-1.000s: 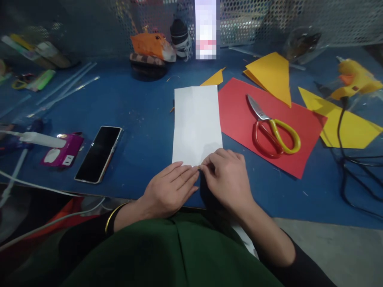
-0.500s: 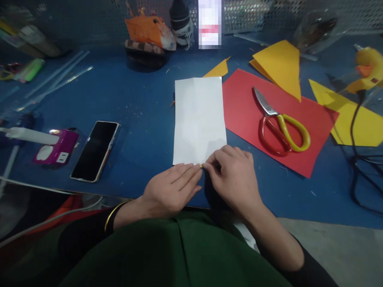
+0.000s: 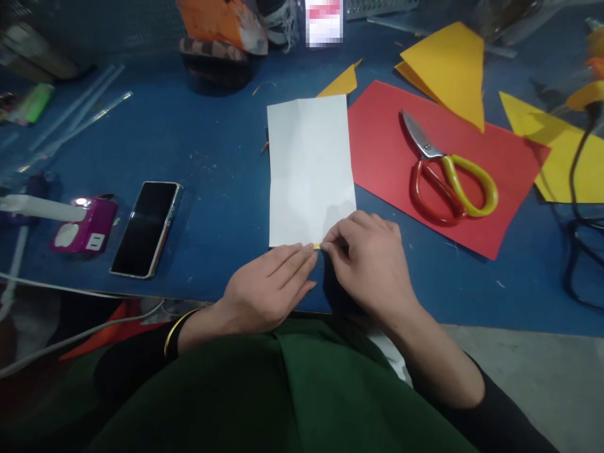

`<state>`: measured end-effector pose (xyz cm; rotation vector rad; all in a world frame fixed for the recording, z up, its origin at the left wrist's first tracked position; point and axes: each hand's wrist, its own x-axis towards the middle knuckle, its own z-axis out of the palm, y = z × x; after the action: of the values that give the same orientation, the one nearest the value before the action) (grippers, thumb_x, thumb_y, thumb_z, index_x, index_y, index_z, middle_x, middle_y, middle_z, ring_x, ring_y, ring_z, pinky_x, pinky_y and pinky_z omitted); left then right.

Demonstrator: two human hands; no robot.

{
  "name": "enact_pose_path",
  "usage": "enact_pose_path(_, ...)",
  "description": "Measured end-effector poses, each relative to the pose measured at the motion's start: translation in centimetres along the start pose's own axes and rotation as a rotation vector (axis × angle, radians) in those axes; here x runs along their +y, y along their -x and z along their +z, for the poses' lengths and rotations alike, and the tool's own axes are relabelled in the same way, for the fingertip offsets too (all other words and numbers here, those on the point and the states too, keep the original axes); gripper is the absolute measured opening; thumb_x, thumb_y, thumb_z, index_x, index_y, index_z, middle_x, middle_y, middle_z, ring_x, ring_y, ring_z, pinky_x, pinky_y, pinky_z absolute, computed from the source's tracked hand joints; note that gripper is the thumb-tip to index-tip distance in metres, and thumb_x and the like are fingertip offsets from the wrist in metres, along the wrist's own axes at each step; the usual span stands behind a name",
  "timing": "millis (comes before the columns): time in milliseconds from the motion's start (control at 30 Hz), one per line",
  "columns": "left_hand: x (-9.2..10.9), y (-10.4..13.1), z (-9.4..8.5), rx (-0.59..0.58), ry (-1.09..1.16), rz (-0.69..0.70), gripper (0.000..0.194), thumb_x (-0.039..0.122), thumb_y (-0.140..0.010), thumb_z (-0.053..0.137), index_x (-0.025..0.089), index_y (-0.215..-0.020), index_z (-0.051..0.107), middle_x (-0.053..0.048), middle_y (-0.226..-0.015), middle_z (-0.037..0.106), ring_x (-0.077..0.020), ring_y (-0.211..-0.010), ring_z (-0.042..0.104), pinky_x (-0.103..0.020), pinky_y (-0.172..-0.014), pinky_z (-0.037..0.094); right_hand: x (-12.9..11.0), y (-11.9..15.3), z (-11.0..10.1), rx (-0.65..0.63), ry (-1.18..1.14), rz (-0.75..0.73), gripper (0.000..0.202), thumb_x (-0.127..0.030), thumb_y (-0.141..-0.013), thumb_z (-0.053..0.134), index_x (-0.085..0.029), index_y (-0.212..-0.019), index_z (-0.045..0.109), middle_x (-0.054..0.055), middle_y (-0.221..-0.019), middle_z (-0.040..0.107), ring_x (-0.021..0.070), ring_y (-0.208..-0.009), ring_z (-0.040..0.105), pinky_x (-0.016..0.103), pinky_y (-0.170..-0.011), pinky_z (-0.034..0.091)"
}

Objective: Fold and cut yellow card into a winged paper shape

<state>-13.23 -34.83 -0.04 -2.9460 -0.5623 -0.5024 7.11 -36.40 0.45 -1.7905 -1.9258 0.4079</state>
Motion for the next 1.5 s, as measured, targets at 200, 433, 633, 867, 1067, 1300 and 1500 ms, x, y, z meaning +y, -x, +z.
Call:
enact_pose_path(200,-0.1,-0.2,0.0,-0.079,-0.045,0.035,0.045,0.029,-0.103,0.046,-0.004,-0.132,0.057,-0.023,-0.136,0.061,-0.0292,-0.108,0.067,-0.043,-0.092,0.057,0.2,0.2,-0.1,0.007,0.005,-0.011,0.011,-0.027,-0.087,0.063,-0.024,-0.078,0.067,0.003,-0.08,0.067,0.0216,-0.077,0.058,0.037,-0.072,0.038)
enact_pose_path(433,-0.3,-0.2,-0.1,-0.057,-0.021,0.032,0.047,0.031,-0.101,0.049,-0.004,-0.132,0.057,-0.021,-0.135,0.063,-0.0303,-0.105,0.065,-0.043,-0.09,0.056,0.3,0.7,-0.3,0.066,-0.012,0.07,0.015,-0.031,-0.088,0.061,-0.023,-0.076,0.067,0.003,-0.08,0.067,0.0223,-0.078,0.06,0.04,-0.077,0.038)
enact_pose_path(633,-0.4,-0.1,0.0,-0.077,-0.013,0.038,0.049,0.031,-0.102,0.047,-0.005,-0.135,0.053,-0.023,-0.137,0.061,-0.0308,-0.108,0.063,-0.044,-0.091,0.054,0.2,0.7,-0.1,0.058,0.056,0.035,0.015,-0.03,-0.088,0.059,-0.022,-0.077,0.064,0.003,-0.079,0.065,0.0233,-0.077,0.057,0.041,-0.076,0.036)
enact_pose_path(867,0.1,-0.7,-0.4,-0.147,-0.028,-0.025,0.054,0.038,-0.105,0.041,-0.001,-0.142,0.047,-0.019,-0.13,0.064,-0.0263,-0.097,0.062,-0.042,-0.085,0.053,0.5,0.9,-0.3,0.087,0.06,0.027,0.014,-0.032,-0.088,0.063,-0.022,-0.078,0.065,0.003,-0.079,0.065,0.0233,-0.077,0.058,0.039,-0.074,0.038)
enact_pose_path(1067,-0.2,-1.0,-0.3,-0.157,-0.046,0.015,0.054,0.036,-0.105,0.04,-0.005,-0.138,0.049,-0.021,-0.129,0.063,-0.0258,-0.092,0.06,-0.041,-0.081,0.052,1.0,1.1,-0.7,0.106,0.006,0.053,0.017,-0.034,-0.087,0.065,-0.022,-0.075,0.065,0.002,-0.076,0.065,0.021,-0.073,0.059,0.037,-0.07,0.039)
enact_pose_path(1300,-0.3,-1.0,-0.3,-0.196,-0.065,0.036,0.055,0.036,-0.105,0.039,-0.005,-0.141,0.047,-0.021,-0.13,0.061,-0.0267,-0.093,0.06,-0.042,-0.079,0.05,1.0,1.1,-0.5,0.068,0.094,0.026,0.013,-0.03,-0.088,0.06,-0.022,-0.077,0.061,0.003,-0.079,0.063,0.0232,-0.079,0.058,0.041,-0.077,0.038)
enact_pose_path(1500,0.1,-1.5,-0.3,-0.2,-0.047,-0.041,0.062,0.048,-0.104,0.038,0.002,-0.145,0.046,-0.017,-0.127,0.062,-0.0274,-0.097,0.057,-0.04,-0.077,0.046,1.2,1.0,-0.6,0.105,-0.013,0.086,0.017,-0.035,-0.086,0.065,-0.022,-0.074,0.064,0.002,-0.077,0.064,0.0216,-0.075,0.058,0.038,-0.071,0.04)
